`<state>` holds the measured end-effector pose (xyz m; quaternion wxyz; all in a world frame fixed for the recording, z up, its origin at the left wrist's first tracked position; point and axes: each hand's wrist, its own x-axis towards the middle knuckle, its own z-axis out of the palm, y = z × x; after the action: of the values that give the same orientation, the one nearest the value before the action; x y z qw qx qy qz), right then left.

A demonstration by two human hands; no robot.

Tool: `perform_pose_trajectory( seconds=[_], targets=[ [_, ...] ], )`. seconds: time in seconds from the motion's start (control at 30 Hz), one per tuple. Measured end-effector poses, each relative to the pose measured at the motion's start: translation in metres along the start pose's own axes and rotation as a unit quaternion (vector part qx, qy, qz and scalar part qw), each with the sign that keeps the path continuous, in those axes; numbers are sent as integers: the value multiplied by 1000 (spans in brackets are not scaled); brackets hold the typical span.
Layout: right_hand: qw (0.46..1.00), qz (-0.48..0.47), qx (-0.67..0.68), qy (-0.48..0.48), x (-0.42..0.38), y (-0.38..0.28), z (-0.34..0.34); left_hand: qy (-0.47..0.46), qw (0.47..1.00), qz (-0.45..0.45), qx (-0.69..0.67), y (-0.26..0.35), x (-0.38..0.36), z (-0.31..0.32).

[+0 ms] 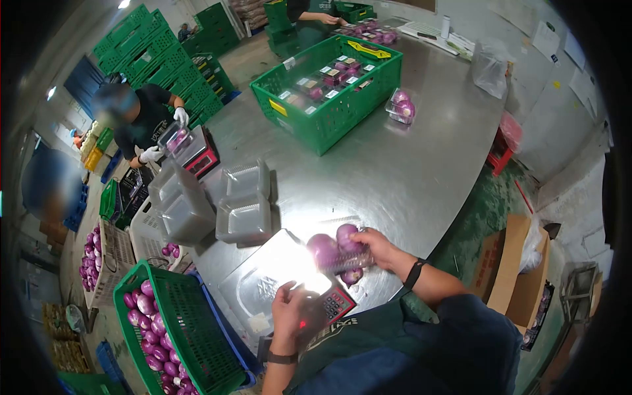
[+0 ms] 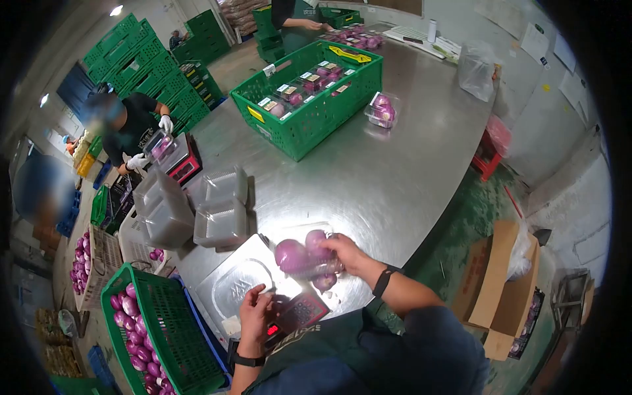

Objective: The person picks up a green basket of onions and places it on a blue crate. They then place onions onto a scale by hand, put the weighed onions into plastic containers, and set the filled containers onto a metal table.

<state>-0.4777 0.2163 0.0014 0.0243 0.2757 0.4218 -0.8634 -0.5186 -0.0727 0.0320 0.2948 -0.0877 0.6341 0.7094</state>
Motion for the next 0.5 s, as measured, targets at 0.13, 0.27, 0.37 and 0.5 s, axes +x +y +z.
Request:
perform_pose_trajectory(
  seconds=[0.13, 0.27, 0.37, 0.5],
  targets=[
    [993, -6, -58, 99, 67, -30, -59, 90, 996, 22, 11, 4, -6, -27],
    [989, -23, -70, 125, 141, -63, -116, 235, 962, 108, 85, 7, -17, -87],
    [915, -153, -266, 260, 173, -105, -151, 350, 921, 140, 97, 18, -52, -138],
    [754, -252, -487, 362, 218, -160, -201, 540, 728, 225, 357, 40, -107, -172]
  ],
)
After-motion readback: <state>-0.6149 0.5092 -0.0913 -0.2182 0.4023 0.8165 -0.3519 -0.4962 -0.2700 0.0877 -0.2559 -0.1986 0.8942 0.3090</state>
